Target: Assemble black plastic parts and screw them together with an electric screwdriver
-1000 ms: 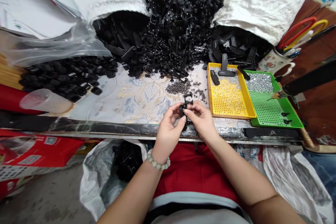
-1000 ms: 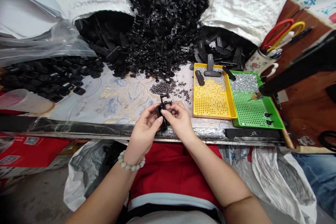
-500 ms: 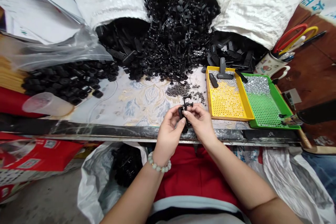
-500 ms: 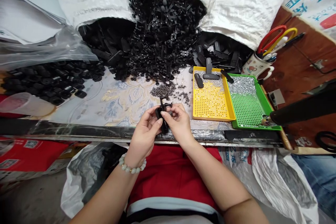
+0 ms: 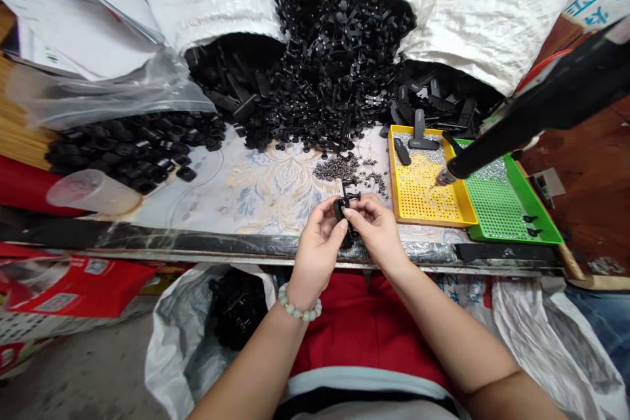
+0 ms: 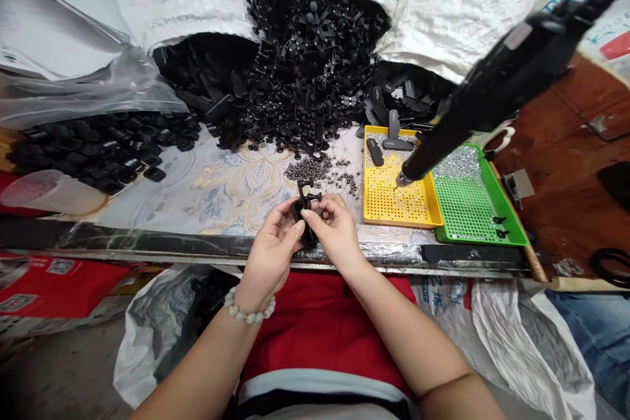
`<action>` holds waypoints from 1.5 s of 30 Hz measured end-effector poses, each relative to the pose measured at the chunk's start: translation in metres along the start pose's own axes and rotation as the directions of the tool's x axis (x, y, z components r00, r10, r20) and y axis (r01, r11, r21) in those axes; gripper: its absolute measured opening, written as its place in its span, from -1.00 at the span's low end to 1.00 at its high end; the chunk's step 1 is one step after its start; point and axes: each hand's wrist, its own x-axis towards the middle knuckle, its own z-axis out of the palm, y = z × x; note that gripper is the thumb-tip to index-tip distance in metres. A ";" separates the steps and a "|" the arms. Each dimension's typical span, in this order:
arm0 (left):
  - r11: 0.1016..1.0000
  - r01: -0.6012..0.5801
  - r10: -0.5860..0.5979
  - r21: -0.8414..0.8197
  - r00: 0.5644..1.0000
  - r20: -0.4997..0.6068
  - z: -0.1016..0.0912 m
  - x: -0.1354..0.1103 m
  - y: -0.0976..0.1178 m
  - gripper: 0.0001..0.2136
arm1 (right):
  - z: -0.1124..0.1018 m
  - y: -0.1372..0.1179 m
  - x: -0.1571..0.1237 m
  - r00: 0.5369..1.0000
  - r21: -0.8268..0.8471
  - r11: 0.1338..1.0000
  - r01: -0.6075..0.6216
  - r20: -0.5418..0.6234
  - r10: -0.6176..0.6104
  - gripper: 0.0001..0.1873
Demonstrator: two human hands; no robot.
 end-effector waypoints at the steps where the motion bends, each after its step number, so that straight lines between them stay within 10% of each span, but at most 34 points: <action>1: 1.000 0.001 -0.001 0.000 1.000 0.001 0.000 0.000 0.000 -0.65 | 0.000 0.000 0.000 1.000 -0.002 1.000 0.002 0.002 -0.002 -0.87; 45: 1.000 -0.027 0.027 -0.003 0.995 -0.097 0.001 -0.005 0.006 -0.64 | 0.001 0.000 0.003 0.997 -0.029 1.000 -0.011 0.080 0.013 -0.84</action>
